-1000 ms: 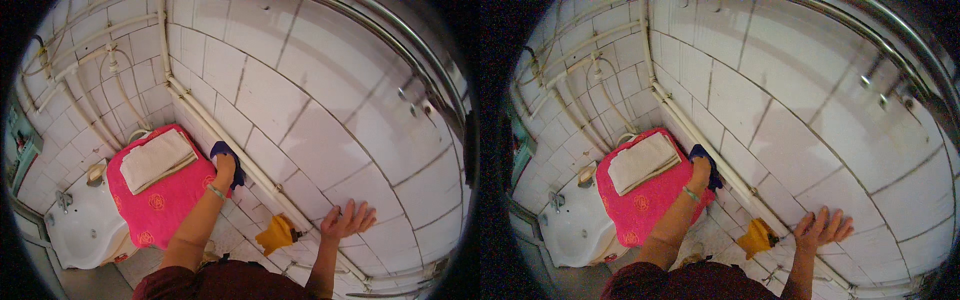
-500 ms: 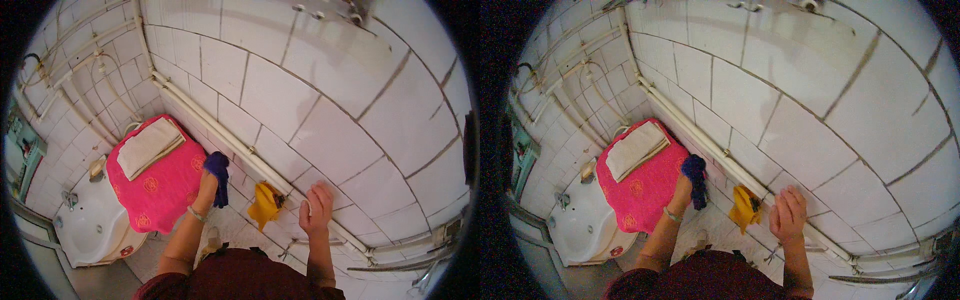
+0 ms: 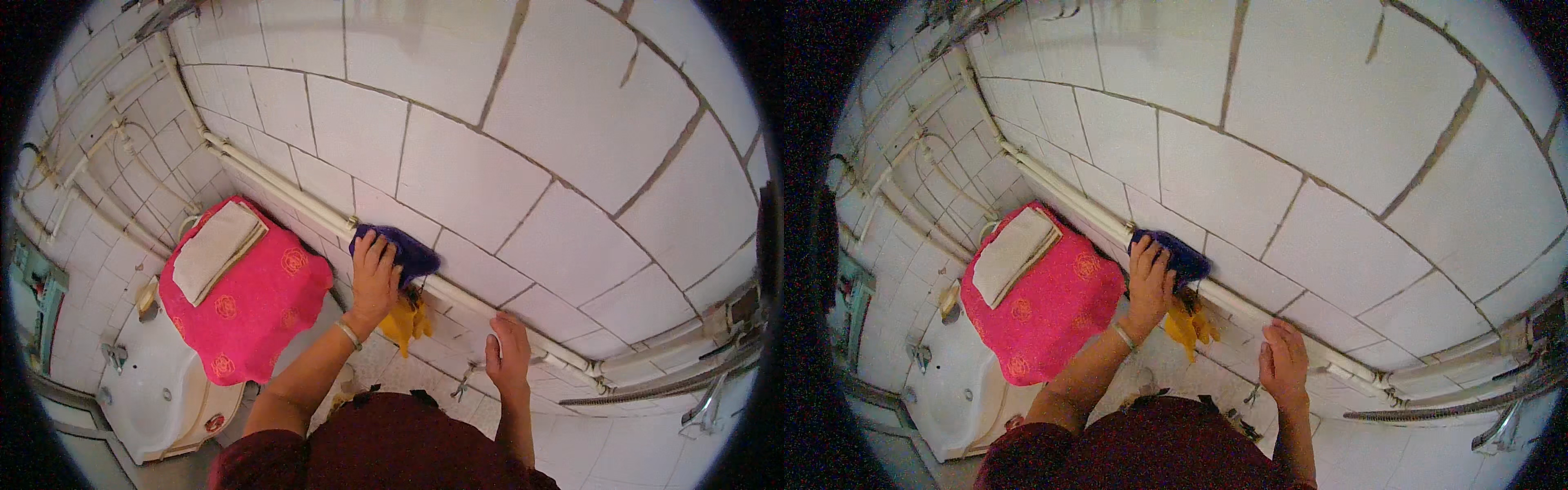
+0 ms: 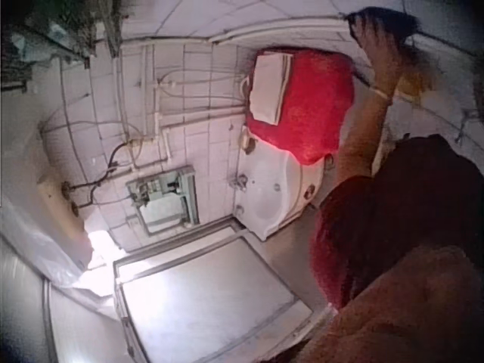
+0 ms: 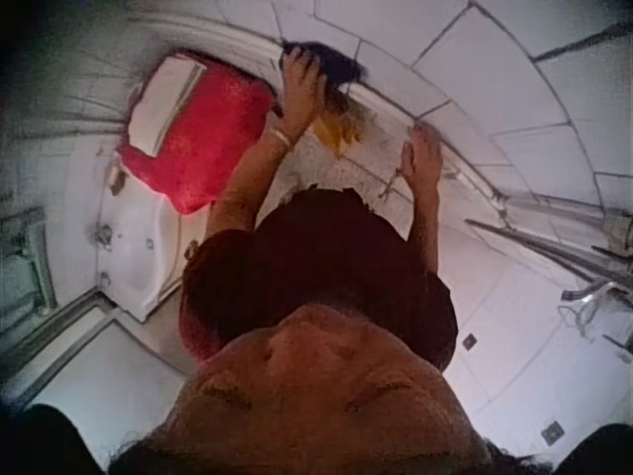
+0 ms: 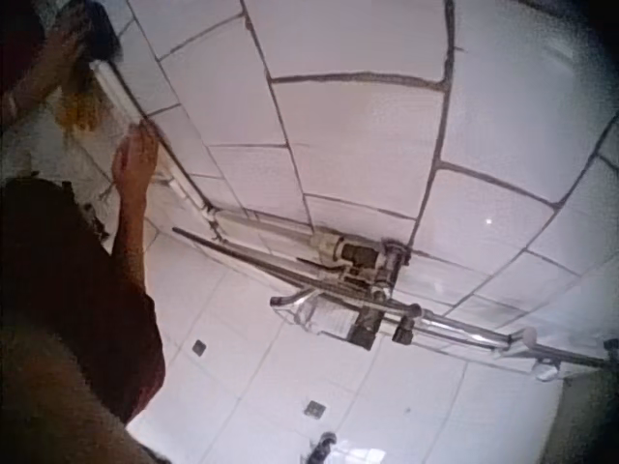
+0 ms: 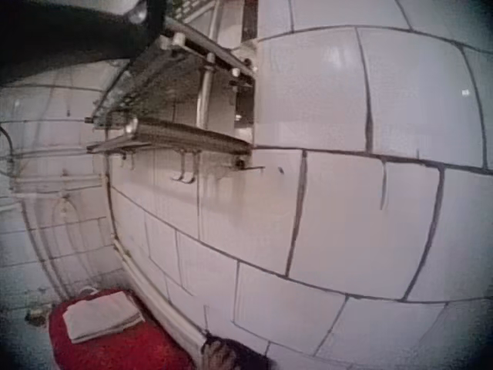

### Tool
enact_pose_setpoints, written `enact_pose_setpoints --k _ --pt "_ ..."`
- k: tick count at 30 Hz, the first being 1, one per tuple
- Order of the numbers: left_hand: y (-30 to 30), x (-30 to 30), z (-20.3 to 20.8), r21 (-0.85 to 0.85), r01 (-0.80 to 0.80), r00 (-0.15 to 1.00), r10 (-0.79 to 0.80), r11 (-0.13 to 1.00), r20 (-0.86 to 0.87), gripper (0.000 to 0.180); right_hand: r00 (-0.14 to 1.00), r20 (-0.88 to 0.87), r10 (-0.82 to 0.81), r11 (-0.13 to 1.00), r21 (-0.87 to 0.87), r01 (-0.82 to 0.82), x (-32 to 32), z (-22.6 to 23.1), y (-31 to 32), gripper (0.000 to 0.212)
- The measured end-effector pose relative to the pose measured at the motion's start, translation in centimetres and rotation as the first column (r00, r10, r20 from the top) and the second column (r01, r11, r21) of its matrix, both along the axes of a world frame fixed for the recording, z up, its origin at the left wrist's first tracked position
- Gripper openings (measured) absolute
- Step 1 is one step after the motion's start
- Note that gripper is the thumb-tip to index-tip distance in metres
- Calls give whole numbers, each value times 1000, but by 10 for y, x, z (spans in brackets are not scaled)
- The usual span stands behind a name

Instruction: The person wipes the tiled walls and a metal towel rack with a blue cloth. They then move to the sink, wiping the basin and faucet area. The person picks up a soap dish and a bar of soap, briefly handling them before placing them back on the sink.

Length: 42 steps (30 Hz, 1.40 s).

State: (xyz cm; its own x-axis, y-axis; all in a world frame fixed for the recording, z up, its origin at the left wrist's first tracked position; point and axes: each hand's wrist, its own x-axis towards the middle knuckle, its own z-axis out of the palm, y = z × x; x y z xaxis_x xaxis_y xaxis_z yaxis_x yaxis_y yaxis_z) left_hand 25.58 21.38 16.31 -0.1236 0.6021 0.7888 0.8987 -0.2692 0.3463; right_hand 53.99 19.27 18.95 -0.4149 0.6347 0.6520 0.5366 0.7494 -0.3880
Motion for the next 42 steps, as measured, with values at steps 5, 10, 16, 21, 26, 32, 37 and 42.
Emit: enact_pose_setpoints --k 5,10,16,21,26,32,37,42 --pt "-4 27 -5 -54 -39 999 40 998 11 35 999 15 31 999 26 -31 -6 1 2 33" --pt "-10 48 -1 -3 61 998 -61 998 -21 37 996 -68 52 997 67 -47 -23 1 7 34" --pt "-12 10 13 -79 228 931 -241 970 -275 35 999 -6 32 996 83 -32 -28 3 12 32" --pt "-4 -28 11 -74 197 934 -210 978 -288 34 993 22 -113 992 55 112 -5 -1 2 31" --pt "3 -56 9 -54 125 957 -135 991 -257 35 977 -11 -212 975 59 213 16 -4 -23 32" --pt "-2 -27 15 -77 109 992 -103 991 72 22 980 -101 -172 979 -130 159 14 -19 -43 30" --pt "-25 -36 30 -242 295 885 -168 924 434 14 997 -78 10 963 -269 -31 -18 -24 -51 32" --pt "-56 -32 62 13 693 111 -124 721 986 21 990 -84 114 957 -260 -132 -31 -9 -46 33"
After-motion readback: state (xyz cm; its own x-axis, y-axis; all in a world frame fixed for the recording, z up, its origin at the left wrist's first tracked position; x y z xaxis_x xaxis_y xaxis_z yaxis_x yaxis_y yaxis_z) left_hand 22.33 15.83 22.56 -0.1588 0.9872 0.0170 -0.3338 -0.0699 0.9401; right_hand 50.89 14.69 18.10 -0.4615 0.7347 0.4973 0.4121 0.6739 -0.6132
